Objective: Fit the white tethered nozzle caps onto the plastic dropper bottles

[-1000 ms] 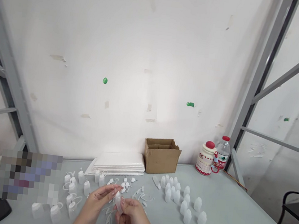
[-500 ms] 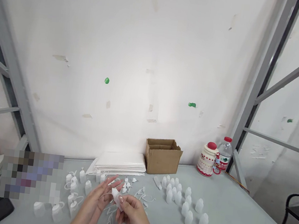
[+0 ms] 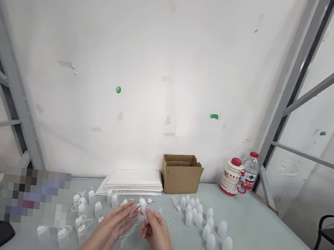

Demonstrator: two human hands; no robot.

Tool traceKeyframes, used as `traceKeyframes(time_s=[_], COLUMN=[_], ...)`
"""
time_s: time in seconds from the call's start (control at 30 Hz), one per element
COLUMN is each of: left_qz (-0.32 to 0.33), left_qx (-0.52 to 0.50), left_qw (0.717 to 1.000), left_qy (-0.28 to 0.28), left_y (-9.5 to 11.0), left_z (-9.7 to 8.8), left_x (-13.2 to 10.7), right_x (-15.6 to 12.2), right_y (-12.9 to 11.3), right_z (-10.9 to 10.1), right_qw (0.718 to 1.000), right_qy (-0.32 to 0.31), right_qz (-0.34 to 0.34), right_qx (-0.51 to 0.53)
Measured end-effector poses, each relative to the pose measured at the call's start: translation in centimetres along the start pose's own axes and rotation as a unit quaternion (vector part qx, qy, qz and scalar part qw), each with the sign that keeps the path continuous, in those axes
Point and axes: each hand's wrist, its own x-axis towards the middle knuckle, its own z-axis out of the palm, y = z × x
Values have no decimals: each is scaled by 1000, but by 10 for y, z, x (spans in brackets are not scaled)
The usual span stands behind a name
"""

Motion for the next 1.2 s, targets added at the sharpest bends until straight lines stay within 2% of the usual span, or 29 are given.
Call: traceKeyframes(time_s=[0.2,0.33,0.53,1.2], left_qz=[-8,-19,-9,12], left_qx=[26,-11,-25,-32], left_qw=[999,1000,999,999], left_qy=[-45,-14,24,28], left_y=[-5,-4,1,2], left_z=[-4,-6,-2,0], left_x=[3,5,5,5], right_x=[1,1,-1,-4], right_y=[1,2,2,4], right_z=[-2,0,4,5], right_qw=[1000,997,975,966], right_qy=[-2,2,5,23], right_qz=[-7,-13,-37,-45], right_qx=[-16,-80,-218,-255])
